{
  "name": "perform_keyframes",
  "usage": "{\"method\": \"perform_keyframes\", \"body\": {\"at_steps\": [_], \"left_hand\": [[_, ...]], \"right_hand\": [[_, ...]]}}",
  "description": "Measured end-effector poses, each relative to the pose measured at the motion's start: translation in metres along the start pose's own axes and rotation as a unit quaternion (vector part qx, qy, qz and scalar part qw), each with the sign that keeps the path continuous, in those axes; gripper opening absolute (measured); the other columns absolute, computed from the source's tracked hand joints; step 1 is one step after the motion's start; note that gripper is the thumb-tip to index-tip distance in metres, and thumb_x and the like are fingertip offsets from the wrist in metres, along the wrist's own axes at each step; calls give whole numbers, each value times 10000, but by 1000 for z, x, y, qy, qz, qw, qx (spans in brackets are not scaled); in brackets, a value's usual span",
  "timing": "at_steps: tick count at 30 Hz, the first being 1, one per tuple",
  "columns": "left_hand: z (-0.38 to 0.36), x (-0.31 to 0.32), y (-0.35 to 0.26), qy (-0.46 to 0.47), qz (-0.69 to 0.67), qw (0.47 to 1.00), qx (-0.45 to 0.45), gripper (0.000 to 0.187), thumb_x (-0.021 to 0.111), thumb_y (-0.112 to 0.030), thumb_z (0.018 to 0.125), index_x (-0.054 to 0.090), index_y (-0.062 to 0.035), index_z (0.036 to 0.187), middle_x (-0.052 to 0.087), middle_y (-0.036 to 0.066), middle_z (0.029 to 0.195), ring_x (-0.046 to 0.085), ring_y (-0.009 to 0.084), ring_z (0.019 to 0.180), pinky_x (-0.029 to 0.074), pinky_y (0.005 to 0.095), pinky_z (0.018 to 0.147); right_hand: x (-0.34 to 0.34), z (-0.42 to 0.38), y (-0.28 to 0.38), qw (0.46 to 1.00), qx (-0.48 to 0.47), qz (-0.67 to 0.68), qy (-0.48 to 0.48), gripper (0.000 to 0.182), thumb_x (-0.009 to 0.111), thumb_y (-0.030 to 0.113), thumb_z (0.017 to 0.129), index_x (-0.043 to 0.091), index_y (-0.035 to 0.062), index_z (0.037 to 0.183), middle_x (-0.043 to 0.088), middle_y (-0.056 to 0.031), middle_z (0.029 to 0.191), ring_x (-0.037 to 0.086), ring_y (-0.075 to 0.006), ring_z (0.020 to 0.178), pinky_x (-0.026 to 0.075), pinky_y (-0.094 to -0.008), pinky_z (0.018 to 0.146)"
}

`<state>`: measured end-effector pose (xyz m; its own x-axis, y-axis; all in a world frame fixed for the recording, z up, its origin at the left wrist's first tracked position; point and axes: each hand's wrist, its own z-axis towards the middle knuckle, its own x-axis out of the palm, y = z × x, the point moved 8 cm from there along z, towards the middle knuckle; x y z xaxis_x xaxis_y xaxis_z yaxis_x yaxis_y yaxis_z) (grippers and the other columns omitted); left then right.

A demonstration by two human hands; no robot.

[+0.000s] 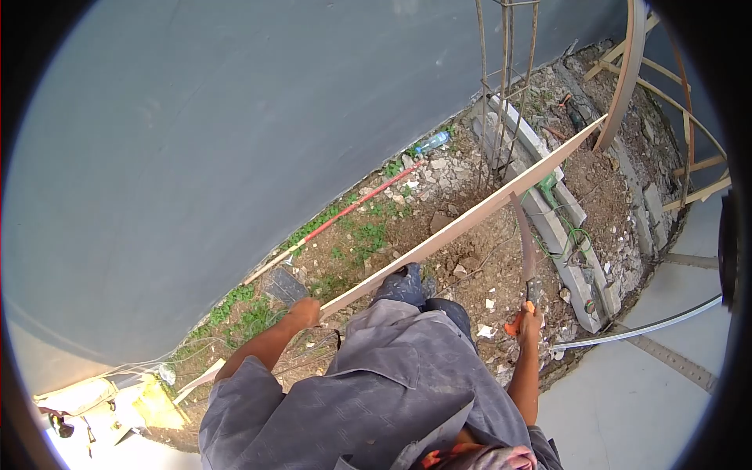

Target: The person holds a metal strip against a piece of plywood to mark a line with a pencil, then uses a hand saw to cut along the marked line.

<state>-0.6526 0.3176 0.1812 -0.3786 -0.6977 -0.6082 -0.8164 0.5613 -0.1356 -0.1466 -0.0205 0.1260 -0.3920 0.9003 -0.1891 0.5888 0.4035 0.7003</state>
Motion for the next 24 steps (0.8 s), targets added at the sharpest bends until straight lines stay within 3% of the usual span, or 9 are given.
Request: {"method": "perform_keyframes", "body": {"at_steps": [6, 11, 16, 18, 22, 24], "left_hand": [[-5, 39, 75, 37, 30, 998, -50, 350, 610, -319, 824, 682, 22, 852, 642, 261, 864, 630, 393, 866, 496, 462, 790], [1, 63, 133, 11, 28, 998, -59, 392, 624, -357, 814, 680, 27, 869, 643, 264, 899, 633, 400, 868, 500, 468, 788], [12, 52, 146, 6, 20, 999, -32, 409, 641, -368, 805, 672, 30, 894, 638, 272, 882, 624, 422, 859, 497, 481, 772], [24, 46, 148, -38, -17, 999, 1, 415, 649, -371, 803, 670, 36, 887, 631, 286, 869, 621, 425, 860, 496, 480, 762], [42, 28, 147, -37, 26, 999, 13, 424, 662, -369, 793, 664, 48, 873, 626, 296, 855, 621, 422, 861, 494, 478, 757], [43, 24, 146, 18, 38, 998, -50, 414, 659, -354, 797, 650, 28, 955, 632, 264, 980, 610, 394, 958, 485, 454, 834]], "right_hand": [[44, -49, -33, 1000, 16, -3, 7, 187, 584, 149, 895, 464, 66, 1012, 516, -54, 607, 501, -166, 439, 443, -311, 394], [89, -68, -66, 1000, 7, -1, 2, 189, 582, 139, 896, 468, 58, 1022, 504, -50, 577, 504, -173, 420, 416, -316, 364], [131, -67, -78, 1000, -10, -3, -18, 157, 567, 117, 900, 476, 47, 1007, 505, -63, 571, 498, -181, 409, 423, -321, 381], [135, -66, -74, 999, -16, -13, -40, 164, 566, 118, 901, 480, 42, 1019, 513, -68, 585, 507, -181, 426, 429, -325, 381], [147, -66, -70, 999, -8, 42, -32, 185, 573, 108, 891, 489, 32, 1037, 509, -62, 583, 515, -171, 424, 420, -328, 366], [147, -67, -68, 998, 12, 34, -53, 195, 579, 103, 887, 485, 31, 1042, 518, -63, 596, 517, -172, 427, 424, -335, 374]]}}
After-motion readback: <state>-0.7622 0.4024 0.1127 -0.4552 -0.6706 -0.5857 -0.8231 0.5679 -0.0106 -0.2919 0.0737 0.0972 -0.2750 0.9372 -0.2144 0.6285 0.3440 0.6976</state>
